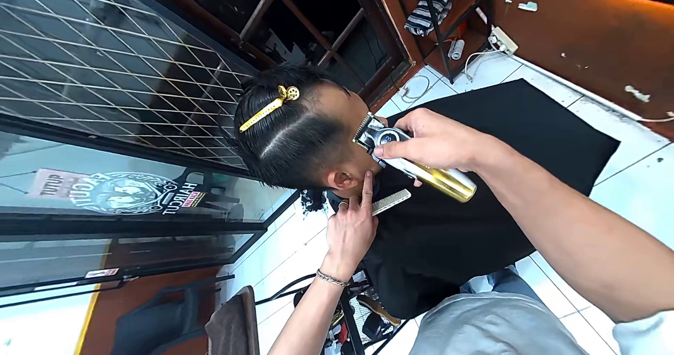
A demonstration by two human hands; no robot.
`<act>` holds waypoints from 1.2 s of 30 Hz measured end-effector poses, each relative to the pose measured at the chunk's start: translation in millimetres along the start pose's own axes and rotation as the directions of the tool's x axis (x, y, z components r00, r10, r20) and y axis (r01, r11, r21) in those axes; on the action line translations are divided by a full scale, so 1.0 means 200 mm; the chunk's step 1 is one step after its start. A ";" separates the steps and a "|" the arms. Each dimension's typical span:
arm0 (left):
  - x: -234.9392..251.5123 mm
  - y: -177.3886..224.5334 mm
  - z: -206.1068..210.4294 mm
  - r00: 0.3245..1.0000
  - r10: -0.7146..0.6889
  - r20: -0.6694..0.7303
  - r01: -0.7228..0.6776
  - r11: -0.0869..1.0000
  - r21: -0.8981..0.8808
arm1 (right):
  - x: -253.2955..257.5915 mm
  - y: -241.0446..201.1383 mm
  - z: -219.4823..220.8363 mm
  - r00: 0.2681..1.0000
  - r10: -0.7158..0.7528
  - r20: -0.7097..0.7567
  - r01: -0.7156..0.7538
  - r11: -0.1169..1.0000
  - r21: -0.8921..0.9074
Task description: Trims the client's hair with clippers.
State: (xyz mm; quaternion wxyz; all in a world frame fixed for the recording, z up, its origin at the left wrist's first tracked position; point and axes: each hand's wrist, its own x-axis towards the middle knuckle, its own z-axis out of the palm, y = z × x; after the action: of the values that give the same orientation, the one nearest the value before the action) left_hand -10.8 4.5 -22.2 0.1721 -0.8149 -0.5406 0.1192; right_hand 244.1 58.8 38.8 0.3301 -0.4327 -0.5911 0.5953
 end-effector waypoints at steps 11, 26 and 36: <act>0.00 0.02 -0.01 1.000 -0.014 -0.001 0.014 1.000 0.011 | 0.01 0.02 -0.02 0.997 -0.073 0.037 0.074 0.997 -0.029; -0.01 0.02 -0.01 0.999 -0.037 0.017 0.037 0.999 -0.010 | 0.00 0.01 0.00 0.985 -0.169 0.044 0.175 0.968 -0.182; 0.00 0.02 0.00 0.999 -0.031 0.022 0.032 0.999 -0.026 | -0.02 0.02 0.05 0.979 -0.203 0.011 0.194 0.918 -0.346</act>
State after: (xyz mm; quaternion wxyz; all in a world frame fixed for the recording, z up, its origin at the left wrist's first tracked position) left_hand -7.9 2.5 -22.8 0.1574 -0.8071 -0.5567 0.1179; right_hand 236.5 51.1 33.5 0.3152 -0.4291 -0.7230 0.4403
